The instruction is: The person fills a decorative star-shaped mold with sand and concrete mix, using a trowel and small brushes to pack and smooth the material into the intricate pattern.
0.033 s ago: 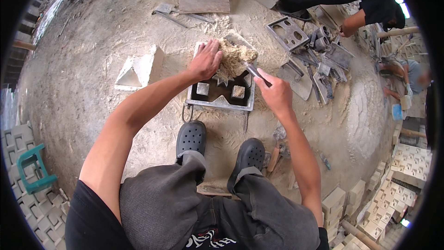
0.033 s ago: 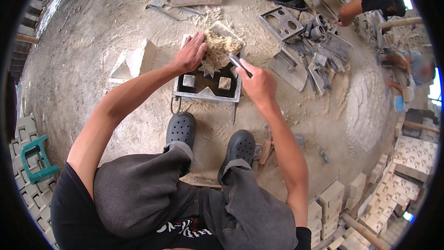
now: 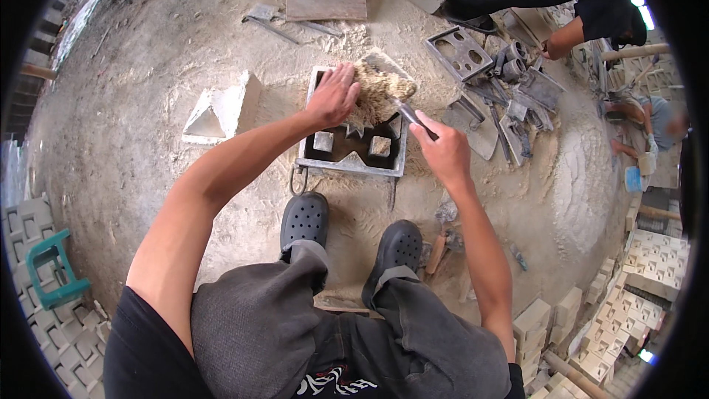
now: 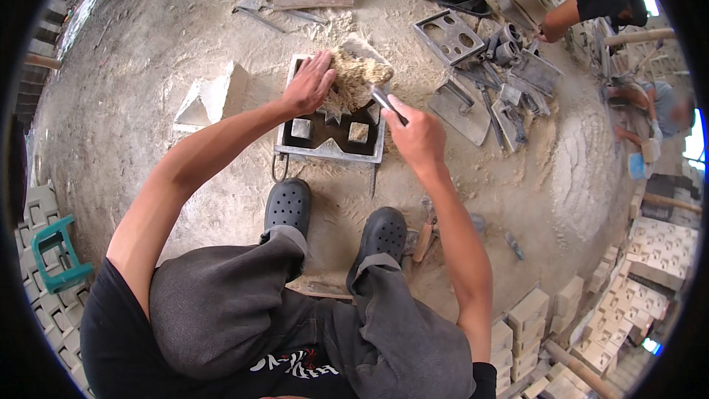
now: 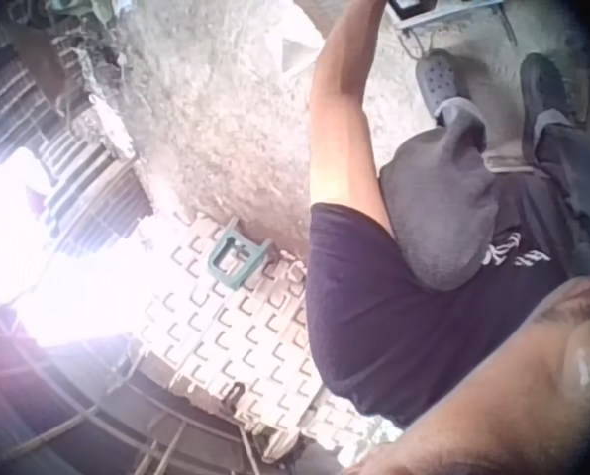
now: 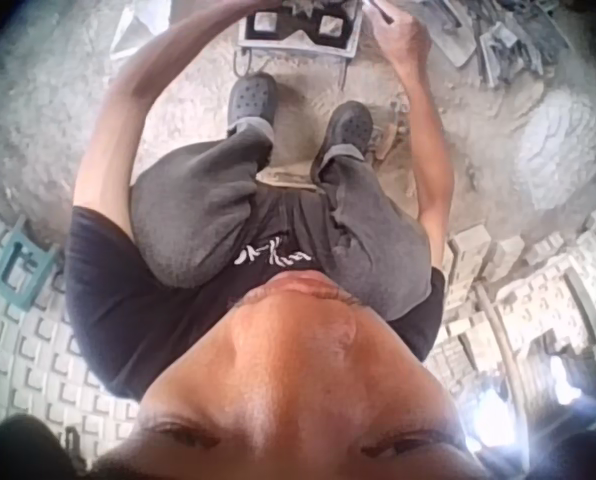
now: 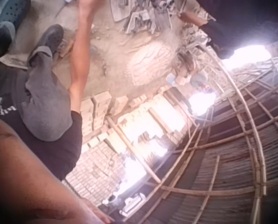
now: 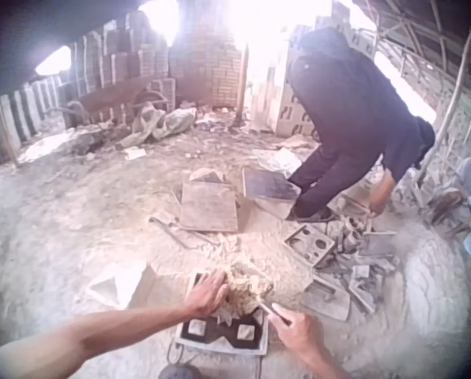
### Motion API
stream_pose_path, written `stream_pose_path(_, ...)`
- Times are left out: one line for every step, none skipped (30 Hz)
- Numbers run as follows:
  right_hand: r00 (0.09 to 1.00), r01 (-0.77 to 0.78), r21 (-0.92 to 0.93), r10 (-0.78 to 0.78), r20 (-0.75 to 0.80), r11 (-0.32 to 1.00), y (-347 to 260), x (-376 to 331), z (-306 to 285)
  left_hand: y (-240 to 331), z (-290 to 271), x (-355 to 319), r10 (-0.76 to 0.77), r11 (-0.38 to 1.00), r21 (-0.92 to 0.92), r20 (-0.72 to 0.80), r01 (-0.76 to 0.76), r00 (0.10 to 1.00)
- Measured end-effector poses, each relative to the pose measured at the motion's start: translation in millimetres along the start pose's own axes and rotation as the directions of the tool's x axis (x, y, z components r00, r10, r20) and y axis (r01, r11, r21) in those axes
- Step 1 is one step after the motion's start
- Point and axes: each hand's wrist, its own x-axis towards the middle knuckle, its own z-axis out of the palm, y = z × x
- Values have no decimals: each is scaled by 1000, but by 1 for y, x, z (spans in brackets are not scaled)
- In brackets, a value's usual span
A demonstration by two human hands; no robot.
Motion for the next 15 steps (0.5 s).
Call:
stream_pose_path(1000, -5, 4, 5, -9, 1000, 3, -3, -3, 3, 6, 3, 22, 999, -24, 6, -21, 1000)
stream_pose_path(1000, -14, -14, 13, -26, 1000, 5, -9, -5, 7, 12, 6, 37, 998, -60, 0, -37, 999)
stream_pose_path(999, -35, -50, 33, -34, 998, 4, -16, -6, 9, 17, 8, 56, 996, -76, 9, -55, 998)
stream_pose_path(997, -58, -91, 54, -48, 994, 4, -23, -8, 15, 22, 12, 82, 992, -97, 17, -80, 997)
stream_pose_path(995, -83, -131, 75, -63, 988, 2, -29, -10, 19, 25, 14, 107, 988, -117, 25, -104, 994)
stream_pose_path(994, -101, -154, 92, -63, 983, 0, -35, -10, 21, 28, 17, 131, 985, -117, 22, -128, 991)
stream_pose_path(992, -118, -173, 109, -62, 978, -4, -41, -8, 22, 29, 20, 165, 983, -83, 35, -161, 986)
stream_pose_path(990, -137, -190, 127, -61, 972, -9, -47, -4, 21, 29, 23, 197, 980, -49, 52, -194, 979)
stream_pose_path(988, -147, -181, 137, -66, 972, -13, -52, 1, 20, 29, 25, 228, 974, -14, 70, -227, 971)
stream_pose_path(986, -159, -174, 148, -73, 972, -16, -56, 4, 21, 30, 27, 248, 968, 10, 79, -249, 966)
stream_pose_path(984, -169, -166, 158, -79, 971, -18, -60, 7, 22, 30, 28, 267, 962, 34, 89, -270, 960)
stream_pose_path(983, -183, -178, 182, -26, 967, -21, -64, 9, 23, 31, 29, 285, 955, 59, 100, -291, 953)
stream_pose_path(985, -170, -198, 167, -34, 965, -24, -69, 12, 25, 34, 29, 287, 954, 66, 85, -293, 954)
stream_pose_path(988, -157, -217, 151, -41, 963, -27, -74, 18, 28, 37, 28, 290, 953, 74, 71, -295, 955)
stream_pose_path(990, -143, -236, 135, -48, 961, -30, -78, 22, 30, 39, 27, 291, 952, 82, 57, -295, 955)
